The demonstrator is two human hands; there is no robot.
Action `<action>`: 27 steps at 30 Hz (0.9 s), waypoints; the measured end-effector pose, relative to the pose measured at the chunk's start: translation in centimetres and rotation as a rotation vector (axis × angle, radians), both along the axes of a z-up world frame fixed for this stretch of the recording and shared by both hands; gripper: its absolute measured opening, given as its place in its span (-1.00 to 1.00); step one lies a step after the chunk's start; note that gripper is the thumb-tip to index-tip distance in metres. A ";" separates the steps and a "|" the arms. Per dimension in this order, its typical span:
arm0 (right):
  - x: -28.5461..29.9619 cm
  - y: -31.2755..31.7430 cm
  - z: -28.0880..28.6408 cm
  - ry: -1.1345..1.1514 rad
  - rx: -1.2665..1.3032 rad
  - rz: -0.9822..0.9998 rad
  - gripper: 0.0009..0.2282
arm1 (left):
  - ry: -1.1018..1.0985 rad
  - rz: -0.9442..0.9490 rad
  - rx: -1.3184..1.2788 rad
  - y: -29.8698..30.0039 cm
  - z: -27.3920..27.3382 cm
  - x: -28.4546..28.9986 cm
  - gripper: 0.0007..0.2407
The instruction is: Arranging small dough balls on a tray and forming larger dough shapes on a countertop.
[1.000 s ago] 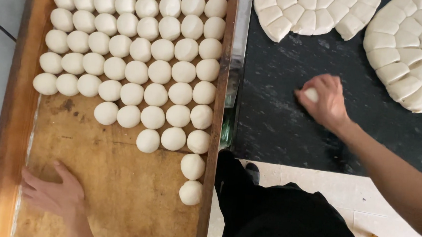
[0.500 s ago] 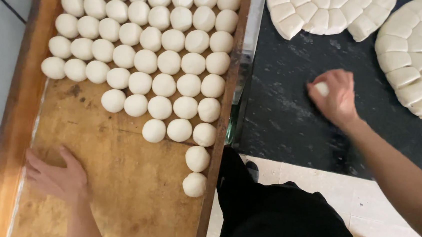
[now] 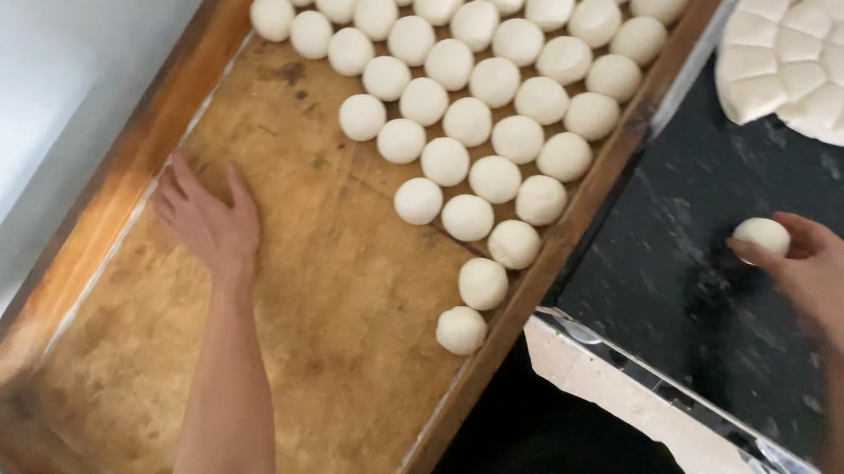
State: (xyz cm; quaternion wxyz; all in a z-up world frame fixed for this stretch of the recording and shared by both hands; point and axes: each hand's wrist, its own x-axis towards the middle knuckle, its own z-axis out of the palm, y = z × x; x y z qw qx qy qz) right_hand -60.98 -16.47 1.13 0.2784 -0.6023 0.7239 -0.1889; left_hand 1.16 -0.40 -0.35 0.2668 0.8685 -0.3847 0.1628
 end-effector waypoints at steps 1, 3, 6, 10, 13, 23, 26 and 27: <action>-0.1 -1.5 -0.1 -0.003 -0.001 0.029 -0.48 | -0.003 0.029 -0.001 0.1 -0.4 0.3 -0.51; -0.2 -4.5 -0.4 -0.376 -0.158 0.293 -0.51 | 0.015 0.039 0.021 -0.1 -1.1 0.8 -0.45; 10.0 -6.9 6.7 -0.349 -0.221 0.552 -0.43 | 0.008 0.036 0.003 -0.2 -0.9 0.9 -0.47; 26.7 -6.6 12.7 -0.162 -0.405 0.970 -0.50 | 0.000 0.078 -0.013 -0.3 -0.8 0.9 -0.46; 36.6 -7.2 11.5 -0.067 -0.493 1.213 -0.50 | 0.049 0.106 0.005 -0.3 -0.7 1.0 -0.48; 47.3 -8.8 8.8 0.090 -0.395 1.439 -0.42 | 0.097 0.122 0.031 -0.4 -0.8 1.4 -0.46; 42.7 -9.6 11.3 -0.125 -0.545 1.233 -0.53 | 0.107 0.127 0.057 -0.4 -0.4 1.0 -0.45; 40.6 -10.2 12.0 -0.232 -0.659 1.142 -0.62 | 0.094 0.129 0.043 -0.6 -0.1 0.8 -0.46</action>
